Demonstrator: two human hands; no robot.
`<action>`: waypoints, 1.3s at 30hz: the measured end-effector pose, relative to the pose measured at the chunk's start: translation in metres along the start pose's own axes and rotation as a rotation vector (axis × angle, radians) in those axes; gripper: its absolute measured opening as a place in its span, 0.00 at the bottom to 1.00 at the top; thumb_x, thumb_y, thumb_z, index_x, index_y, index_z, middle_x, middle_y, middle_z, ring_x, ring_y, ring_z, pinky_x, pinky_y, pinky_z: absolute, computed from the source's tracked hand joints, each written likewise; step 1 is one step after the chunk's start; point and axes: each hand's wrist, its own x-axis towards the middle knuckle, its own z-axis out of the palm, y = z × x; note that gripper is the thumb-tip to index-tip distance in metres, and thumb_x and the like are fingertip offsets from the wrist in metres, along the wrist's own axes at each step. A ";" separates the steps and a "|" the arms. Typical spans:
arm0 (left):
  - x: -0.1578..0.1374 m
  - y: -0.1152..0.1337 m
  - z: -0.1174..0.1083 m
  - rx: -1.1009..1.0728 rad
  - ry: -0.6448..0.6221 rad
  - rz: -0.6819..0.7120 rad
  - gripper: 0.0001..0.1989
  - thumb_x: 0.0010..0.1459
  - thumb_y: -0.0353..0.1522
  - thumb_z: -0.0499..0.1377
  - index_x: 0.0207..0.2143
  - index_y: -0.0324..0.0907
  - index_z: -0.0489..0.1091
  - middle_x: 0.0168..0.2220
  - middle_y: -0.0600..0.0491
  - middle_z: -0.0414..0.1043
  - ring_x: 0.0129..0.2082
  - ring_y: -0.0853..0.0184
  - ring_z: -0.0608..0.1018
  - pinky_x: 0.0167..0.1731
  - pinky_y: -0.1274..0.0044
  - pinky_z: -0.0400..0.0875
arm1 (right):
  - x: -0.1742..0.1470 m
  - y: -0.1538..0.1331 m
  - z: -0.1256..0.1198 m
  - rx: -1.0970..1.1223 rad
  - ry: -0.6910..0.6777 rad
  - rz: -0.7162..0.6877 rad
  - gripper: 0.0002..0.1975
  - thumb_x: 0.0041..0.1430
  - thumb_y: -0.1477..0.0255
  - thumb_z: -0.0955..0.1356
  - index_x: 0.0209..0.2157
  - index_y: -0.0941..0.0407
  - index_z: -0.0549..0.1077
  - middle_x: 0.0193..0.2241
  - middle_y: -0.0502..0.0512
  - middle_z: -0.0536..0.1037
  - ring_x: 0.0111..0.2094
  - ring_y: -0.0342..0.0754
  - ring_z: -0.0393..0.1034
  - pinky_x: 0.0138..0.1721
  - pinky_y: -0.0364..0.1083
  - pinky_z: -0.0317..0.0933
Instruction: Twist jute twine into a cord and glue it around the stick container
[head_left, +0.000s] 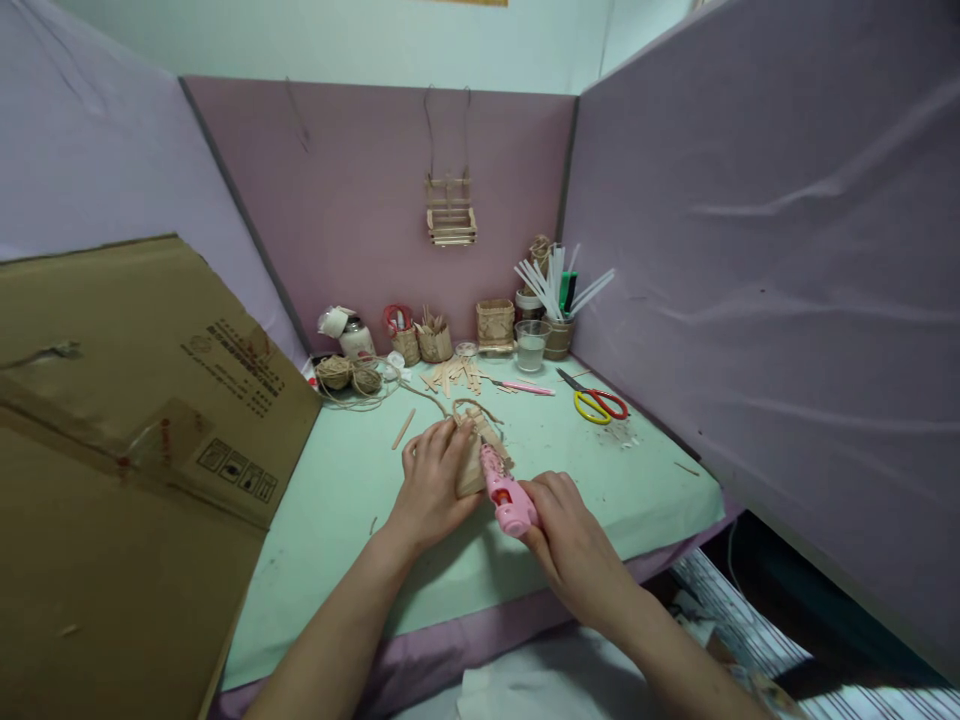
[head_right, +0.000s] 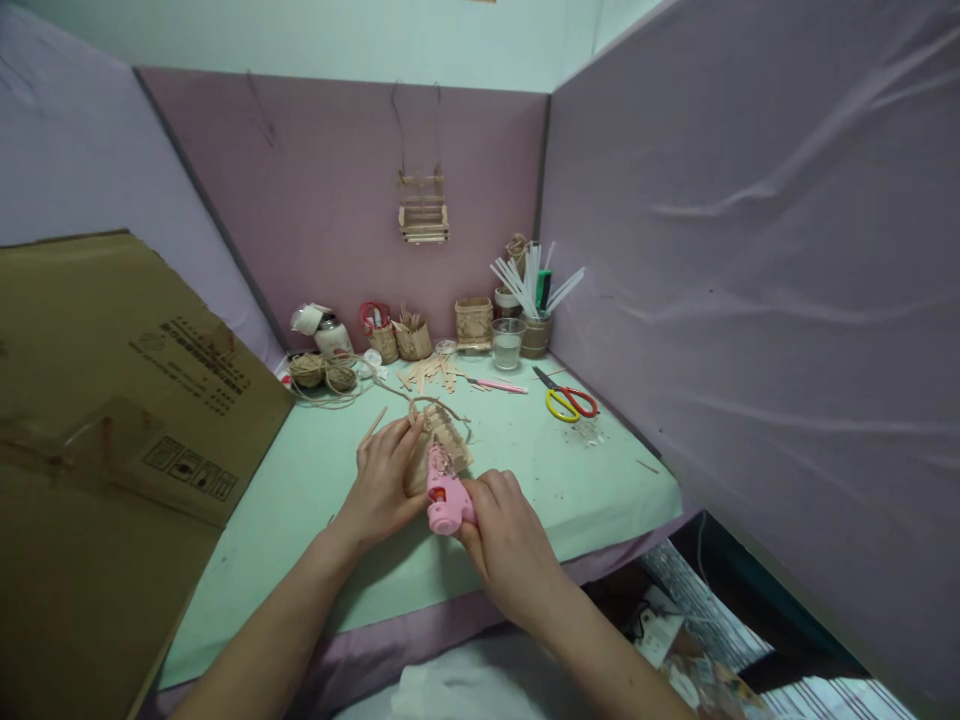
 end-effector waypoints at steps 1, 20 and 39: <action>0.000 0.000 0.000 0.001 0.000 0.000 0.43 0.51 0.41 0.60 0.65 0.46 0.43 0.61 0.42 0.53 0.60 0.52 0.57 0.57 0.60 0.47 | 0.000 0.000 0.000 0.000 -0.002 -0.001 0.09 0.63 0.75 0.60 0.45 0.57 0.66 0.37 0.58 0.68 0.38 0.52 0.60 0.39 0.53 0.61; -0.001 -0.002 0.001 -0.021 -0.003 -0.016 0.45 0.50 0.42 0.61 0.66 0.47 0.41 0.62 0.42 0.53 0.61 0.51 0.57 0.57 0.59 0.48 | -0.002 -0.001 -0.003 -0.016 -0.011 -0.012 0.09 0.63 0.76 0.60 0.44 0.57 0.66 0.37 0.58 0.68 0.38 0.52 0.61 0.39 0.53 0.62; 0.002 -0.001 -0.001 -0.027 -0.011 -0.041 0.46 0.50 0.42 0.61 0.66 0.47 0.41 0.61 0.42 0.53 0.60 0.51 0.57 0.57 0.60 0.47 | -0.006 -0.001 -0.004 -0.007 -0.024 -0.011 0.08 0.64 0.73 0.60 0.43 0.57 0.66 0.36 0.59 0.68 0.37 0.52 0.60 0.37 0.52 0.61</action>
